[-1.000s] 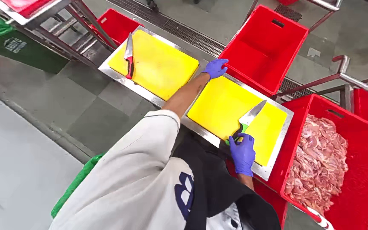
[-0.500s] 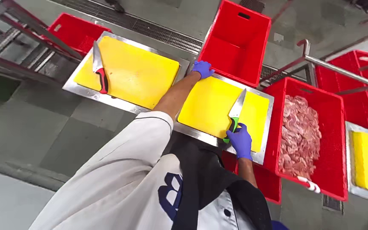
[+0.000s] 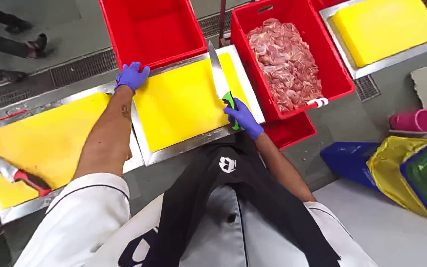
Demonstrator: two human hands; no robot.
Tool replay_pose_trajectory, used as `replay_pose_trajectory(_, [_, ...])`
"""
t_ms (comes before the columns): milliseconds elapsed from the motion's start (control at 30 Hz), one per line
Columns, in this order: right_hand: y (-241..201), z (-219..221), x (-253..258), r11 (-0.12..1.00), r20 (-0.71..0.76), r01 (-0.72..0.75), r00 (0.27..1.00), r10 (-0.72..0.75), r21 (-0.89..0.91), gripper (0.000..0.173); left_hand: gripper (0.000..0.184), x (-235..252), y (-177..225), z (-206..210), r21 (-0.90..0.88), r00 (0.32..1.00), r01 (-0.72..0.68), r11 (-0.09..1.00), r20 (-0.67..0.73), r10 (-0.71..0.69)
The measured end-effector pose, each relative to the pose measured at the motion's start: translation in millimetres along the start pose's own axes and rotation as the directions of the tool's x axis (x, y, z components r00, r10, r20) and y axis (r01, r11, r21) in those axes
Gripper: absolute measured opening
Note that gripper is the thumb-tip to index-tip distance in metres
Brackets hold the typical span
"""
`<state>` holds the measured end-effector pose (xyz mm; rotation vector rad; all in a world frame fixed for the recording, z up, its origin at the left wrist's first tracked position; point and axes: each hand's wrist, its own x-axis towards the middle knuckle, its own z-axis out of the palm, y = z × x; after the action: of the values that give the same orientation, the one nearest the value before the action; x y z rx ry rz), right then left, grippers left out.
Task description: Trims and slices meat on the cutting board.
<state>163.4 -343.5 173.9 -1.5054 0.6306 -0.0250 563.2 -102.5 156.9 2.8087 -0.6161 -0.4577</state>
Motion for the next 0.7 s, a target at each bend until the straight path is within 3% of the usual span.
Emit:
replay_pose_trajectory(100, [-7,-24,12,0.996,-0.049,0.053,0.998,-0.05,0.065,0.033,0.066,-4,64,4,-0.071,0.989,-0.078,0.994,-0.13,0.068])
replay_pose_trajectory(233, [0,-127,-5,0.961,-0.26,0.226,0.93,-0.261,-0.159,0.045,0.054,-10,184,26,-0.136,0.927,-0.374,0.917,-0.068,0.368])
replay_pose_trajectory(300, [12,-198,-6,0.948,-0.377,0.187,0.884,-0.276,-0.257,0.051,0.051,-17,249,44,-0.168,0.862,-0.496,0.852,0.021,0.507])
replay_pose_trajectory(367, [39,-265,4,0.933,-0.503,0.15,0.808,-0.306,-0.326,0.053,0.05,-19,315,70,-0.211,0.756,-0.62,0.755,0.095,0.648])
replay_pose_trajectory(433, [61,-313,9,0.916,-0.58,0.126,0.739,-0.343,-0.38,0.054,0.048,-8,382,103,-0.222,0.631,-0.73,0.646,0.144,0.762])
replay_pose_trajectory(500, [77,-341,10,0.889,-0.609,0.098,0.694,-0.384,-0.448,0.053,0.051,10,445,139,-0.174,0.576,-0.77,0.614,0.225,0.786])
replay_pose_trajectory(567, [92,-351,9,0.88,-0.616,0.112,0.673,-0.41,-0.462,0.053,0.066,32,493,176,-0.085,0.603,-0.752,0.653,0.313,0.734])
replay_pose_trajectory(700, [103,-346,18,0.889,-0.678,0.158,0.594,-0.433,-0.429,0.052,0.103,85,546,215,0.053,0.768,-0.575,0.816,0.379,0.516])
